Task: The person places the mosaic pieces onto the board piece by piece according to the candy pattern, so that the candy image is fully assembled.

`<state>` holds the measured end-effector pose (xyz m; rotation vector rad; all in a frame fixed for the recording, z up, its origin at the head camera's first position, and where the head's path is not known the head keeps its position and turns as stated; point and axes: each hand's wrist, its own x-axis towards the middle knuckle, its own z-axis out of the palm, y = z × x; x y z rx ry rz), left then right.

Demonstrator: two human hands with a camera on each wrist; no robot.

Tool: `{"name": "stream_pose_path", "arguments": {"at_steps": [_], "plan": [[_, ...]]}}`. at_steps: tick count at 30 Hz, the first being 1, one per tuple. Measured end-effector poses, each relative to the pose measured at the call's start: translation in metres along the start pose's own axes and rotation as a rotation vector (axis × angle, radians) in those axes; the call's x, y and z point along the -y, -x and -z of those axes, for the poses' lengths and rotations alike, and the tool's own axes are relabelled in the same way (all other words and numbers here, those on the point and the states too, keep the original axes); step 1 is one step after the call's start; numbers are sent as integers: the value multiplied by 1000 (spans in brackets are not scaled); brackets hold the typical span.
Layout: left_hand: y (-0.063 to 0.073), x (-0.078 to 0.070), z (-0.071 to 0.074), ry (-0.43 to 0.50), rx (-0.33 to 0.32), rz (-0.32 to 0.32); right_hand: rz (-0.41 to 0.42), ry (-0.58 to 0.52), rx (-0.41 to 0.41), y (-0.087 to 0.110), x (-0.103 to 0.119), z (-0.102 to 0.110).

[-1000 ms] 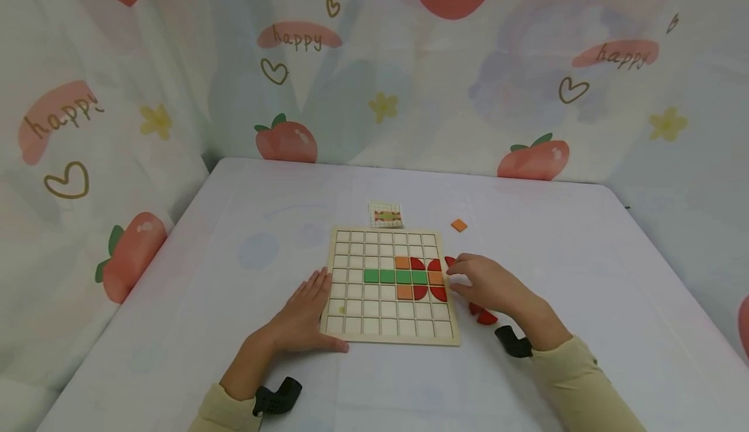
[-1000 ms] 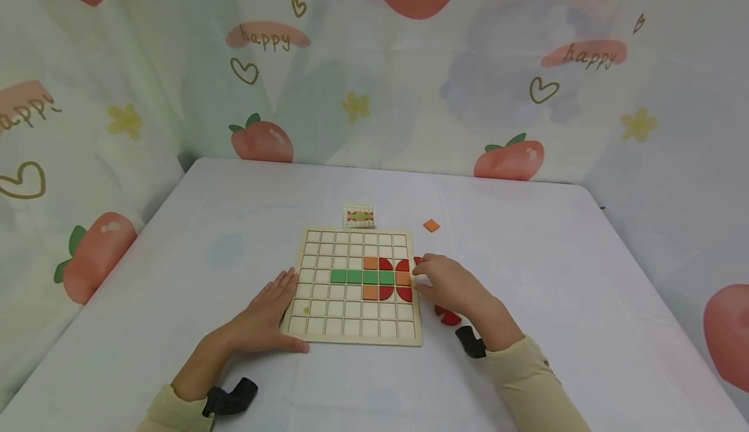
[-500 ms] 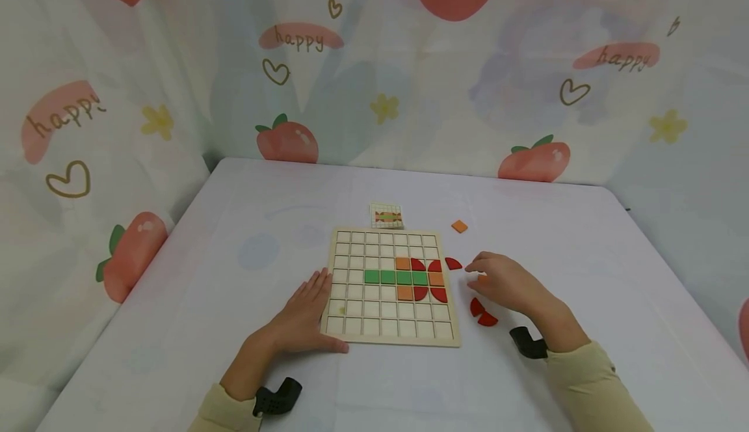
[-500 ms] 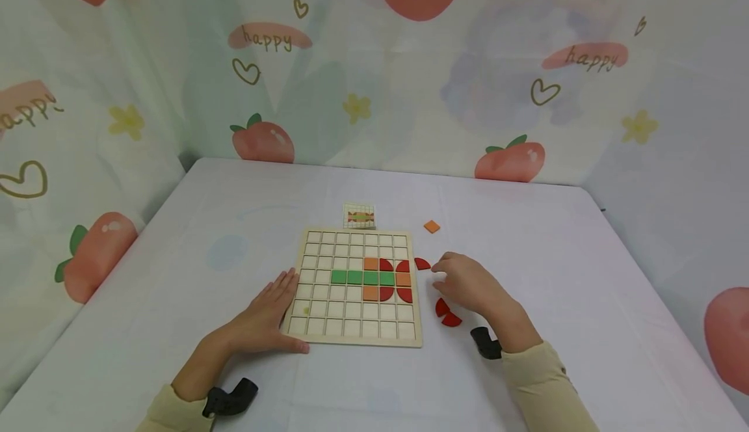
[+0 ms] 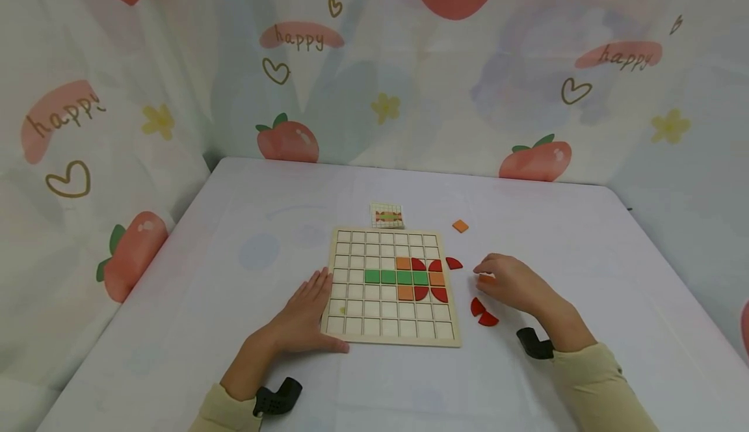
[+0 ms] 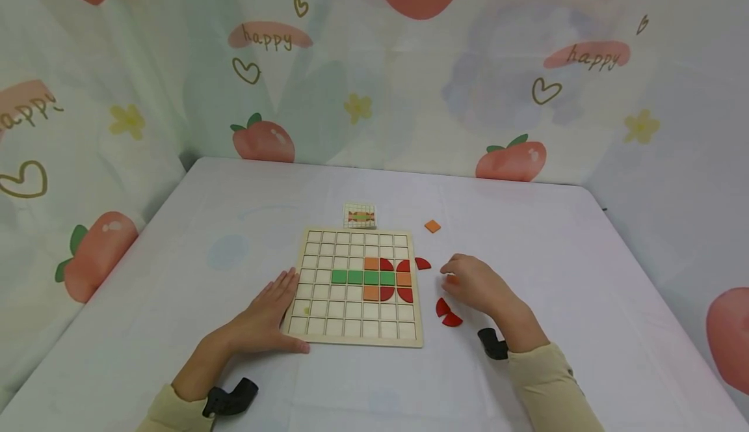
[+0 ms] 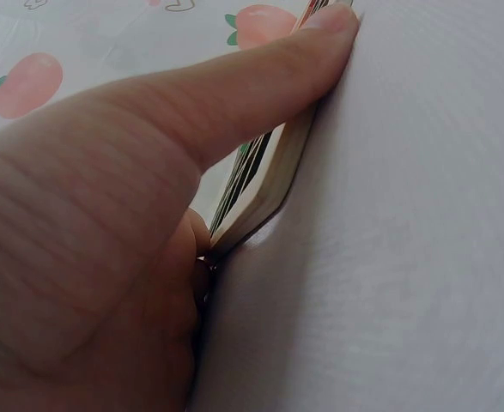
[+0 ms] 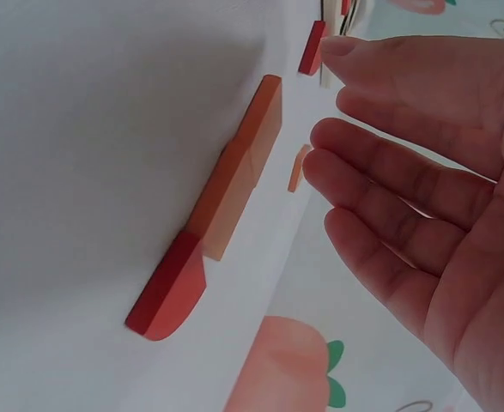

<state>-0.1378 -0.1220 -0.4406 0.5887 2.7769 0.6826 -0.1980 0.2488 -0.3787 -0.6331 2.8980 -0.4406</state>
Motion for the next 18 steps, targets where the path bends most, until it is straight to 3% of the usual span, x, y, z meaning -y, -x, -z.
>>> {"name": "stream_pose_path", "arguments": {"at_steps": [18], "plan": [[1,0,1,5,3,-6,44,33,18,0,-16,-4]]}}
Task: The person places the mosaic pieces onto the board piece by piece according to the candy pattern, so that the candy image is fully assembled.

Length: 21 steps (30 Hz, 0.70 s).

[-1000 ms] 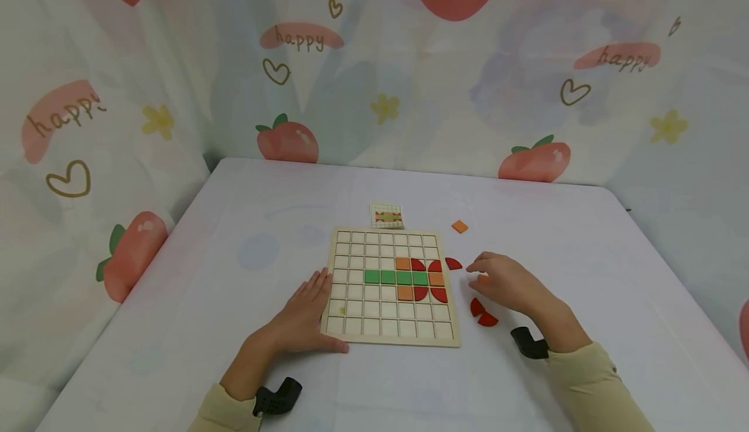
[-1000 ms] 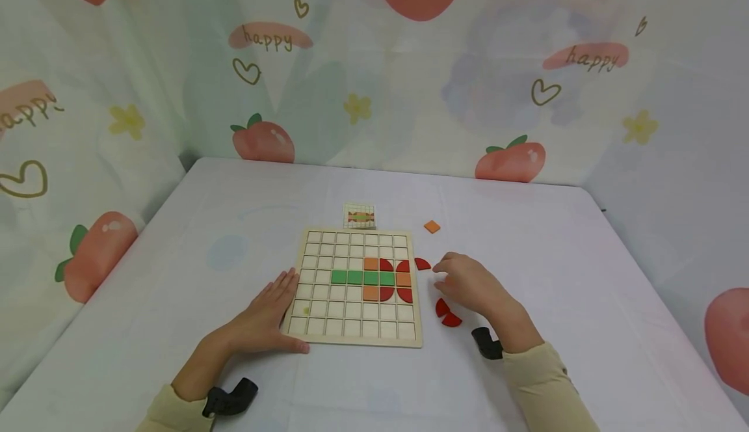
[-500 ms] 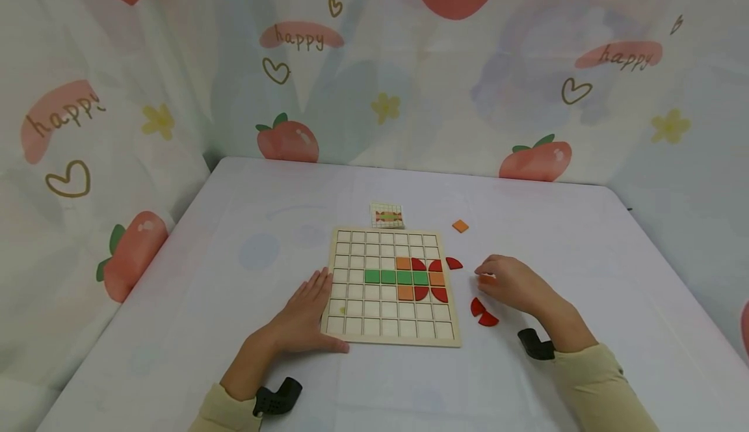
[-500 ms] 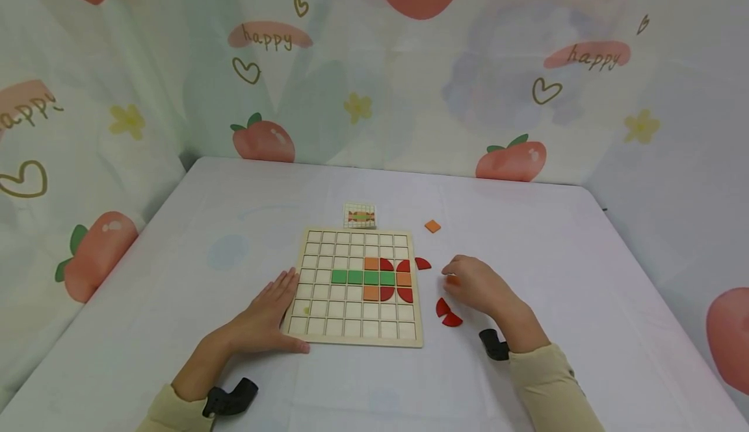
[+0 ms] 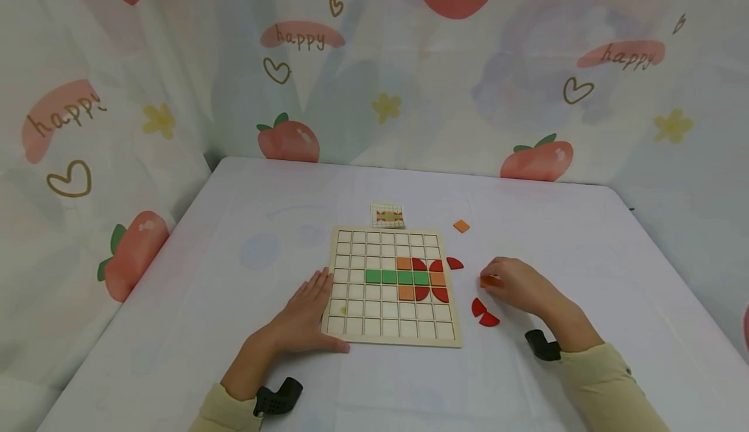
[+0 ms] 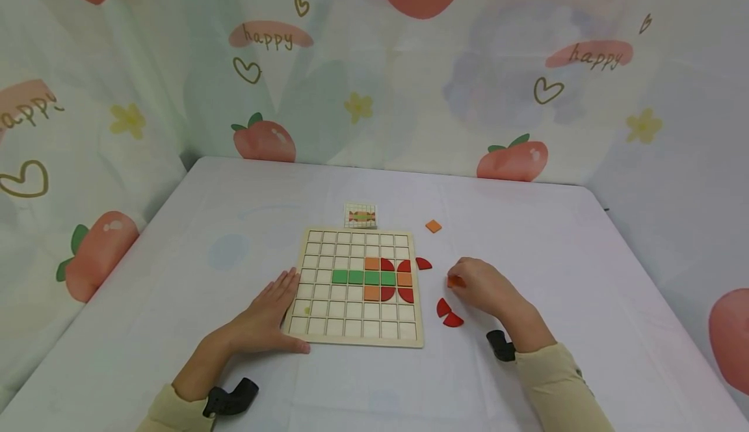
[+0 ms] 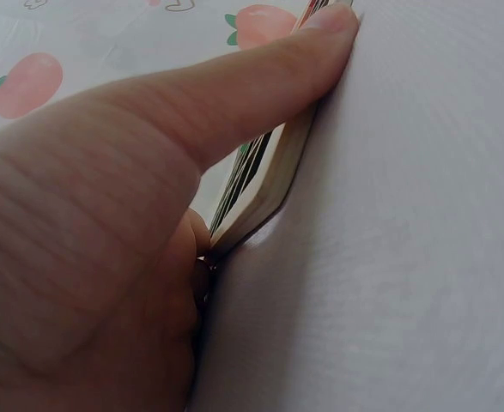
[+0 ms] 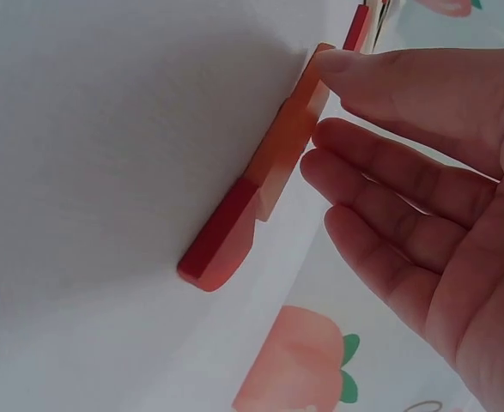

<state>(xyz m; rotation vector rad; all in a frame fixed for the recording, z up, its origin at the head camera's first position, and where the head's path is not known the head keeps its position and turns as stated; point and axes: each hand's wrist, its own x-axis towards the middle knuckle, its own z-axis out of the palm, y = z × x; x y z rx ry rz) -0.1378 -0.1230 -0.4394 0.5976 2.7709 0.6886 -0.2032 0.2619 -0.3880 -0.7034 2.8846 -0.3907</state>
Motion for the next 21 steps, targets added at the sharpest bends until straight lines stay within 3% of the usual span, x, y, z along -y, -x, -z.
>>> {"name": "stream_pose_path", "arguments": {"at_steps": [21], "plan": [[1,-1,1,-3,7,-2,62,-1,-2,-5,1,-2]]}}
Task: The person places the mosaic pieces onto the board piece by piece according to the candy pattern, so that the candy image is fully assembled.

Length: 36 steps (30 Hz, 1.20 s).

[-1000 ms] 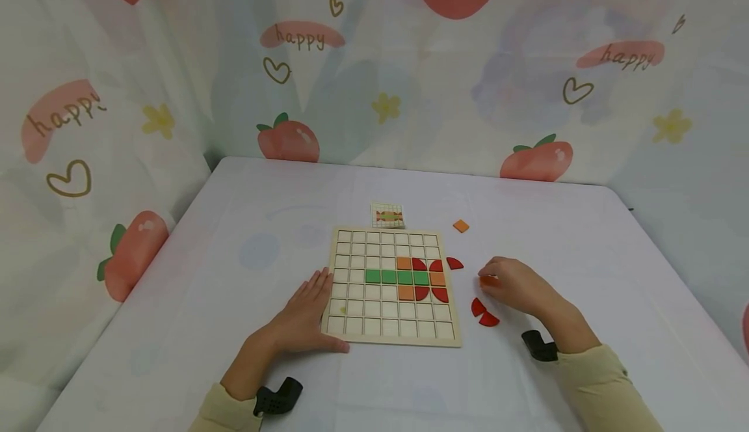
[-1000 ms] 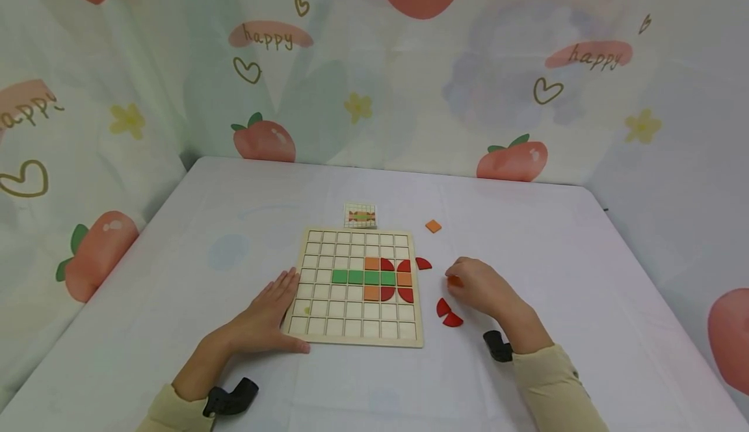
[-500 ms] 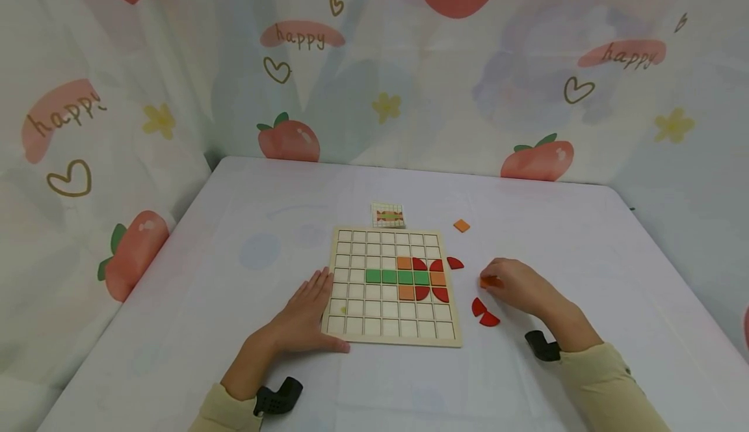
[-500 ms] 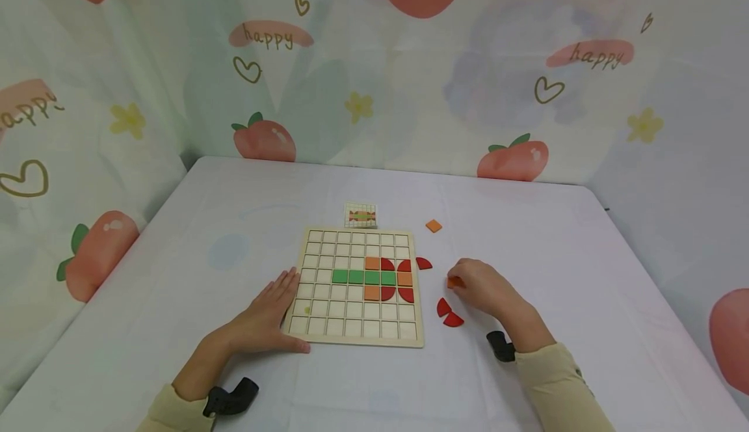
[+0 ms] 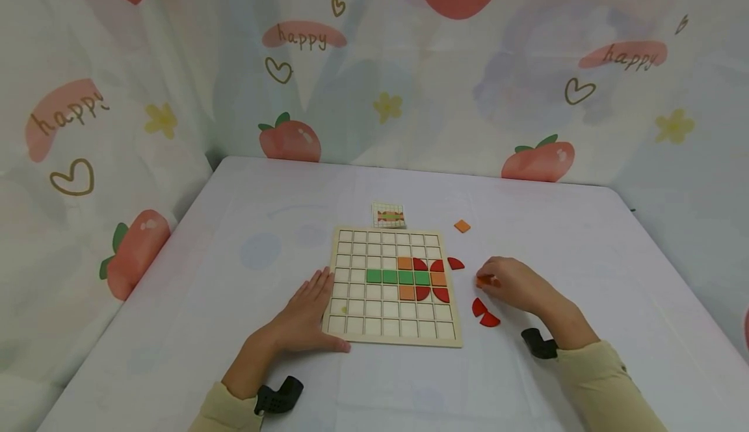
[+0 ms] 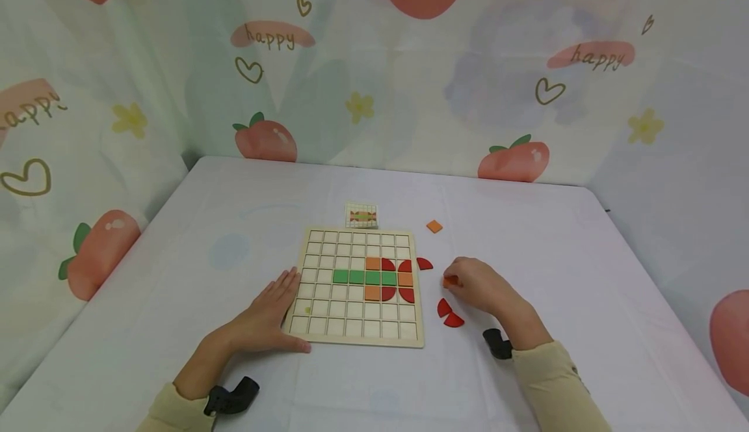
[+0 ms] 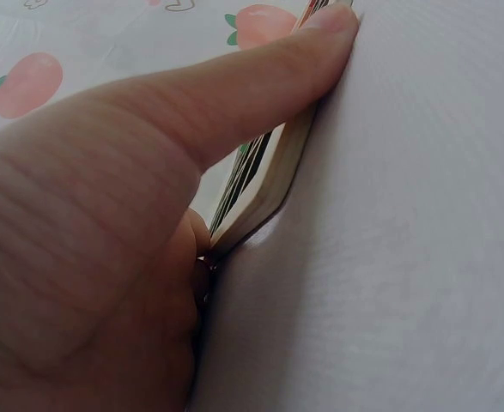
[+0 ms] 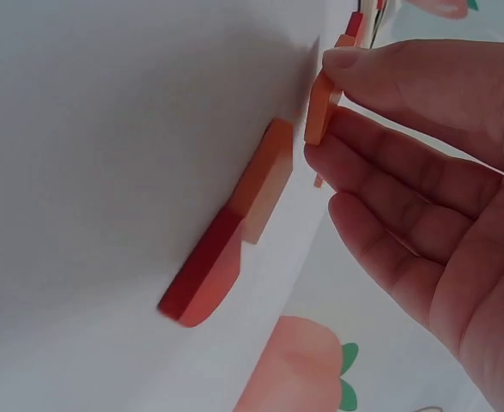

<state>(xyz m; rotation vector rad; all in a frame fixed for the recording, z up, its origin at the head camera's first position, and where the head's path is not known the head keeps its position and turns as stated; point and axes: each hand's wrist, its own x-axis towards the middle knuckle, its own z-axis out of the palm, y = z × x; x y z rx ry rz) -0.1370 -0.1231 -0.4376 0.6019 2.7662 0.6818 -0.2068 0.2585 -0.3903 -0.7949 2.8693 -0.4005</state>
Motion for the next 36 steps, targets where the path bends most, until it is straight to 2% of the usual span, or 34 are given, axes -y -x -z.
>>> {"name": "stream_pose_path", "arguments": {"at_steps": [12,23,30,36], "plan": [[0,2,0,-5,-7,-13,2,-15,4,-9,22,4],[0,1,0,-4,0,-6,40,-13,-10,-21,38,5],[-1,0,0,6,3,-5,110,15,-36,-29,48,6],[-1,0,0,0,7,3,170,-2,-20,-38,58,6]]}}
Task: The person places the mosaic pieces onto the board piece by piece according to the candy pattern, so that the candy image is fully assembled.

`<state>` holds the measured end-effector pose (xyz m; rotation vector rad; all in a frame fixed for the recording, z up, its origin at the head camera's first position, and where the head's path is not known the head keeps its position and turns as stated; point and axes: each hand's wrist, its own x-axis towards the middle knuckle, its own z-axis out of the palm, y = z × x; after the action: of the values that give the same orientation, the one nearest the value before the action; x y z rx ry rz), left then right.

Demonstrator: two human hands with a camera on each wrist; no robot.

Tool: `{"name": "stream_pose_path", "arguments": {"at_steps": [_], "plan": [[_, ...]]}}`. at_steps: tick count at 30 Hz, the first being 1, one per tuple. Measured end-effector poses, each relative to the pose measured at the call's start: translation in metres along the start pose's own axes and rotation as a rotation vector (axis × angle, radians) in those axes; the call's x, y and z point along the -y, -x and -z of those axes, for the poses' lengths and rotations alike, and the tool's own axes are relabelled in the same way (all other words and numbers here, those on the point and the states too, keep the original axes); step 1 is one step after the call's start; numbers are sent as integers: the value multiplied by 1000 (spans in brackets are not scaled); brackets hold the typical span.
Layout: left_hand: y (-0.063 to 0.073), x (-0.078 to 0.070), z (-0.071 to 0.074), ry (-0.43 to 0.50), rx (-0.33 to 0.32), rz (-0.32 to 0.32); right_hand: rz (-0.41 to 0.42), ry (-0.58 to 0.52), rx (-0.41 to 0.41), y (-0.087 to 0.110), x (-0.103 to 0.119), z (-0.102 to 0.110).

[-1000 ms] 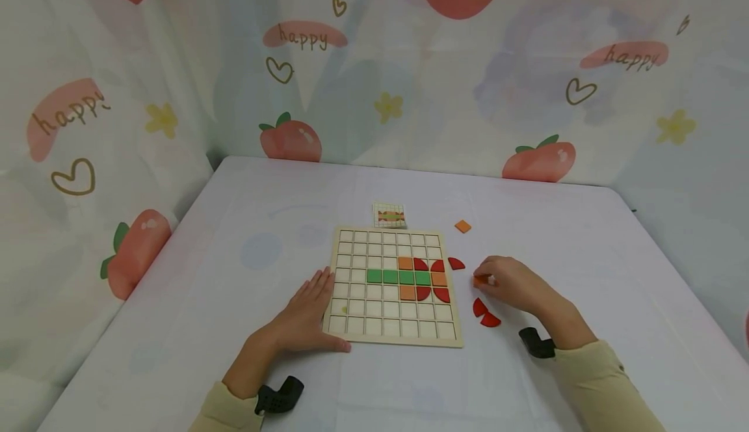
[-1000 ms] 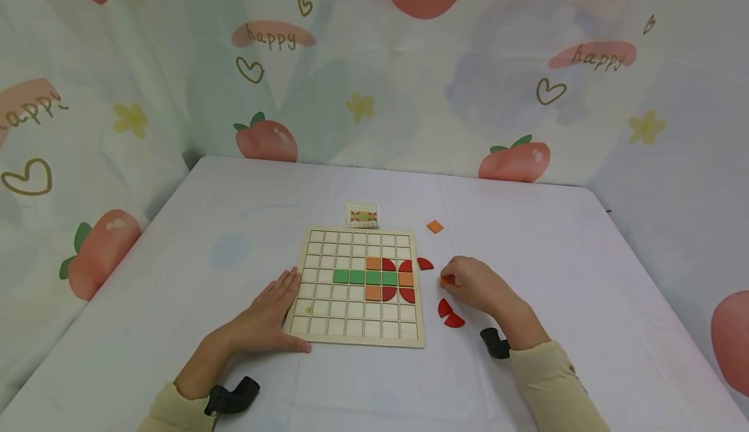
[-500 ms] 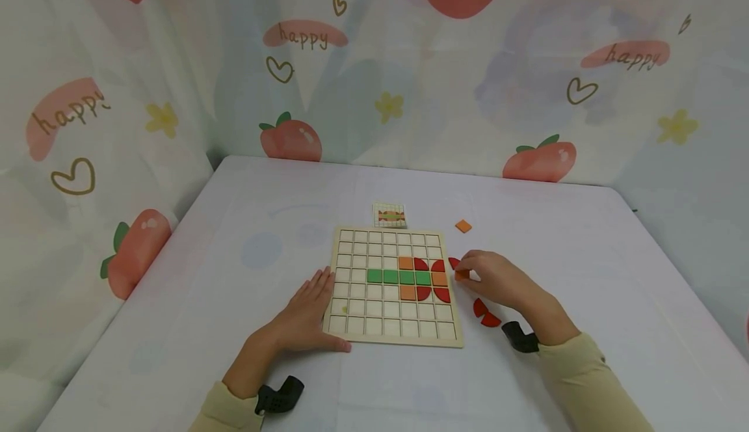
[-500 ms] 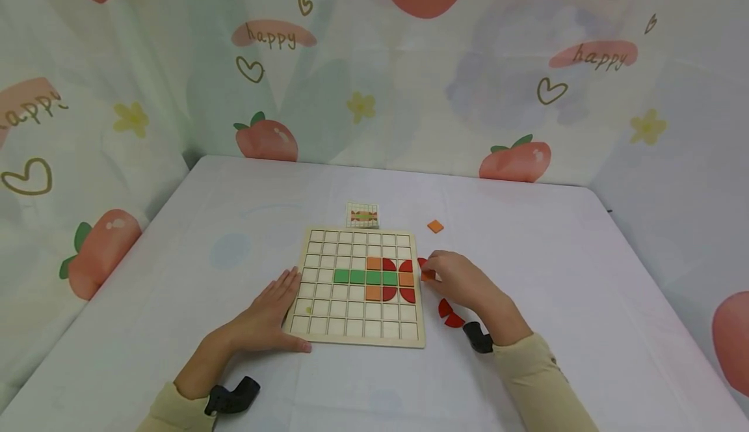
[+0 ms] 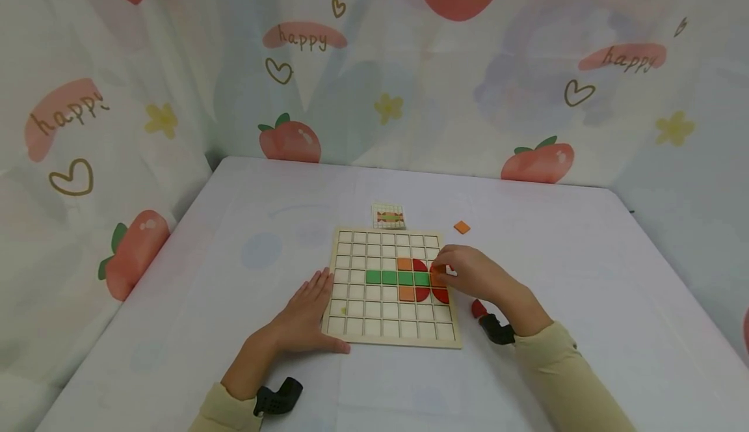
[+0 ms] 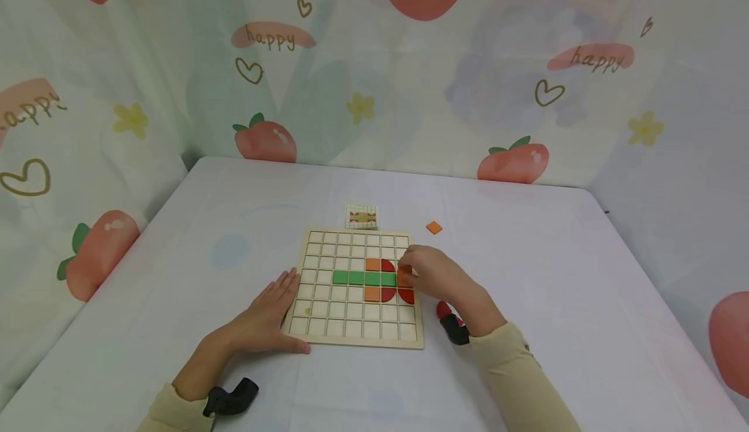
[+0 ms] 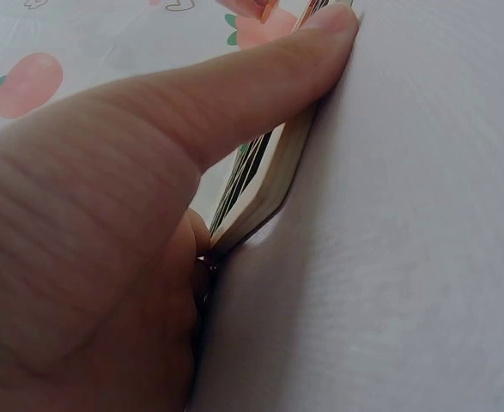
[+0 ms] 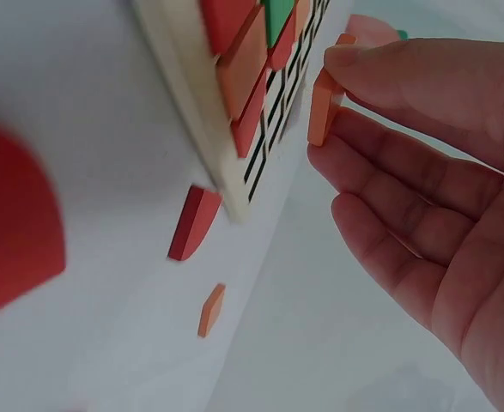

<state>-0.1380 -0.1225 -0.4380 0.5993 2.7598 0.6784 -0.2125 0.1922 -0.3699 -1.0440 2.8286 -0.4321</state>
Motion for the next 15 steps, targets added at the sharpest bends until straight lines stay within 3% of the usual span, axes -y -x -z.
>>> {"name": "stream_pose_path", "arguments": {"at_steps": [6,15], "plan": [[0,1,-1,1,-3,-3,-14,-7,28,-10,7,0],[1,2,-1,10,-5,-7,98,-18,-5,-23,11,-8]]}}
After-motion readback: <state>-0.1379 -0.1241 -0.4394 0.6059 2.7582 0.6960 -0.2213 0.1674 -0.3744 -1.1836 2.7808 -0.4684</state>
